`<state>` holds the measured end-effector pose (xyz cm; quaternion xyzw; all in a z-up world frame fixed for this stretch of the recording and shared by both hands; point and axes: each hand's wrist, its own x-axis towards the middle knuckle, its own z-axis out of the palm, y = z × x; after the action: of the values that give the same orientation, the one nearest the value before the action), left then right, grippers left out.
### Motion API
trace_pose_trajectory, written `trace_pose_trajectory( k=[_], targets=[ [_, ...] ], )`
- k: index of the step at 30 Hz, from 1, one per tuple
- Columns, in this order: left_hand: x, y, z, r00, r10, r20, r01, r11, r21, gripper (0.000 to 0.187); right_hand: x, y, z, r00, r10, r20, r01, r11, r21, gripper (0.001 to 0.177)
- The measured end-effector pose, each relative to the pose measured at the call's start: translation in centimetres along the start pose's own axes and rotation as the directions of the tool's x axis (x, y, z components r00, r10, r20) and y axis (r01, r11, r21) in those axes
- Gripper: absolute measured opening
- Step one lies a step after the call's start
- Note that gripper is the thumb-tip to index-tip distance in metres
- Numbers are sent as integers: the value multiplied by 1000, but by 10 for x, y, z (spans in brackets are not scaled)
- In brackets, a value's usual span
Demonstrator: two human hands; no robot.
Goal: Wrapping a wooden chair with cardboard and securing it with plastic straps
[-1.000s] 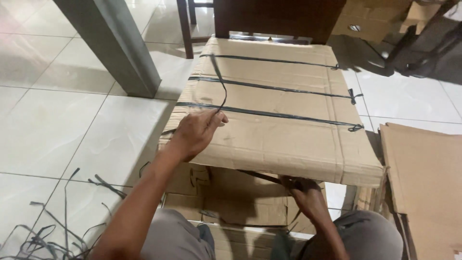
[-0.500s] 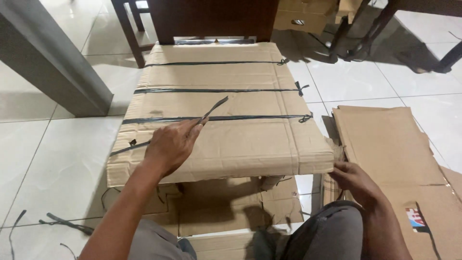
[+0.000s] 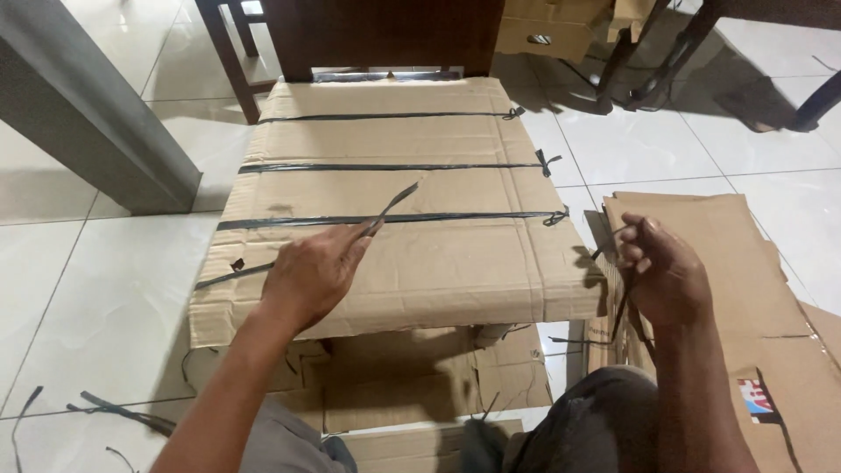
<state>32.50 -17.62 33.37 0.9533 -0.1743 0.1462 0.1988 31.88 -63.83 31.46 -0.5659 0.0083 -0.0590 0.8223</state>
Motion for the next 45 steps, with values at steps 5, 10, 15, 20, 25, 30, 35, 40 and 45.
trace_pose_trajectory(
  k=[5, 10, 15, 20, 25, 30, 35, 40, 45],
  targets=[
    [-2, 14, -10, 995, 80, 66, -78, 996, -32, 36, -16, -20, 80, 982, 114, 154, -66, 957, -283, 30],
    [-5, 17, 2, 983, 117, 143, -99, 987, -125, 40, -15, -2, 121, 974, 145, 176, 22, 708, -706, 30],
    [-1, 23, 27, 983, 143, 115, -122, 977, -173, 45, -9, 29, 110, 924, -87, 373, 377, 377, -846, 15],
    [0, 41, 4, 988, 99, 115, -69, 968, -241, 44, -16, 21, 114, 920, -234, 314, 387, 428, -817, 14],
    [5, 44, 14, 987, 104, 120, -72, 966, -250, 44, -5, 24, 67, 901, -414, 132, 313, 408, -857, 9],
    [17, 79, 16, 963, 185, 196, -105, 928, -359, 44, -16, 7, 57, 882, -454, -129, 138, 508, -850, 13],
    [44, 122, 32, 940, 259, 223, -154, 903, -400, 45, -18, 5, 51, 906, -378, -189, 103, 631, -769, 16],
    [69, 156, 58, 919, 292, 264, -176, 905, -387, 46, -22, 2, 43, 916, -347, -202, 86, 661, -746, 19],
    [86, 185, 77, 907, 321, 273, -243, 927, -286, 41, -19, 5, 32, 932, -322, -167, 107, 684, -721, 18]
  ],
)
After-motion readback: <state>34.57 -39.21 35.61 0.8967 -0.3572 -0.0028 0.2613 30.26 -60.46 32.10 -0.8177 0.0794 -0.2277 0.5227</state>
